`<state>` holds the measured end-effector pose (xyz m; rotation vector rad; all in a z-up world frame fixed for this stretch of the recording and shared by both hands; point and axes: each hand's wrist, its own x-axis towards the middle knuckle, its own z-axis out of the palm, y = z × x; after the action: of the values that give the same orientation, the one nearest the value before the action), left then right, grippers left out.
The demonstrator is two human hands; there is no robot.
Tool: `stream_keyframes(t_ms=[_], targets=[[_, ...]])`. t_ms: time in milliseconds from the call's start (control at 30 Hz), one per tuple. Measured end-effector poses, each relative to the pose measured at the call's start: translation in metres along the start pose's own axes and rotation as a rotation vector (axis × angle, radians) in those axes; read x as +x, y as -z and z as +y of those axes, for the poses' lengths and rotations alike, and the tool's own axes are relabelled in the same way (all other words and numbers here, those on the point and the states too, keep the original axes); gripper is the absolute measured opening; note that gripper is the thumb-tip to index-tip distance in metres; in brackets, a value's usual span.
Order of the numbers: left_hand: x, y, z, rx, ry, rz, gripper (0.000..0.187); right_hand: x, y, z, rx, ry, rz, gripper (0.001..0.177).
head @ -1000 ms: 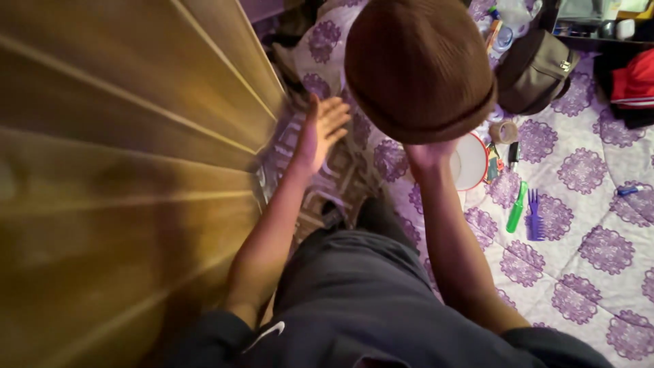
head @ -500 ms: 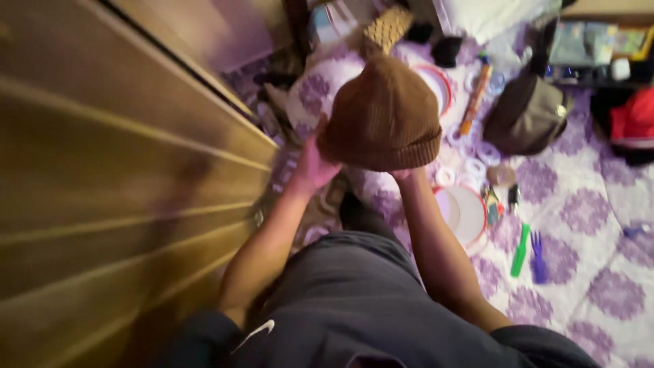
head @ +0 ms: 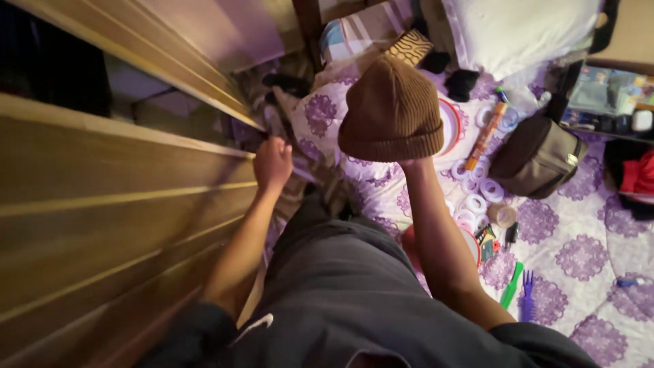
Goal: The person organizes personal items, including assembling a shoe rack and handling accessories like a beanie and combs.
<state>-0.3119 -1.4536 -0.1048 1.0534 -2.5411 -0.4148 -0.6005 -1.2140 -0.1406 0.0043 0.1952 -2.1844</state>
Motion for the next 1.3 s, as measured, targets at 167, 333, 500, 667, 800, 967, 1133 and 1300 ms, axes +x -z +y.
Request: stream_keyframes(t_ms=[167, 333, 500, 667, 800, 967, 1133, 1300], targets=[[-0.018, 0.008, -0.01, -0.183, 0.228, 0.054, 0.027, 0.013, -0.033, 0.033, -1.324, 0.135, -0.14, 0.07], [-0.025, 0.023, 0.012, -0.427, 0.52, 0.235, 0.038, 0.045, -0.021, 0.086, -1.6, 0.011, -0.31, 0.072], [-0.021, 0.049, 0.008, -0.813, 0.77, 0.378, 0.049, 0.069, -0.018, 0.108, -1.937, 0.024, -0.471, 0.073], [-0.011, 0.056, -0.008, -0.64, 0.708, 0.372, 0.052, 0.086, -0.04, 0.13, -1.81, 0.149, -0.603, 0.078], [0.008, 0.061, -0.018, -0.65, 0.69, 0.444, 0.054, 0.092, -0.041, 0.134, -1.721, 0.243, -0.669, 0.082], [0.037, 0.045, -0.064, -0.767, 0.688, 0.505, 0.056, 0.111, -0.015, 0.14, -0.599, -0.206, -0.236, 0.066], [0.057, 0.048, -0.101, -0.735, 0.656, 0.597, 0.054, 0.111, -0.009, 0.137, -0.667, -0.208, -0.14, 0.064], [0.071, 0.037, -0.142, -0.642, 0.504, 0.741, 0.038, 0.113, -0.026, 0.133, -2.395, 0.221, -0.46, 0.078]])
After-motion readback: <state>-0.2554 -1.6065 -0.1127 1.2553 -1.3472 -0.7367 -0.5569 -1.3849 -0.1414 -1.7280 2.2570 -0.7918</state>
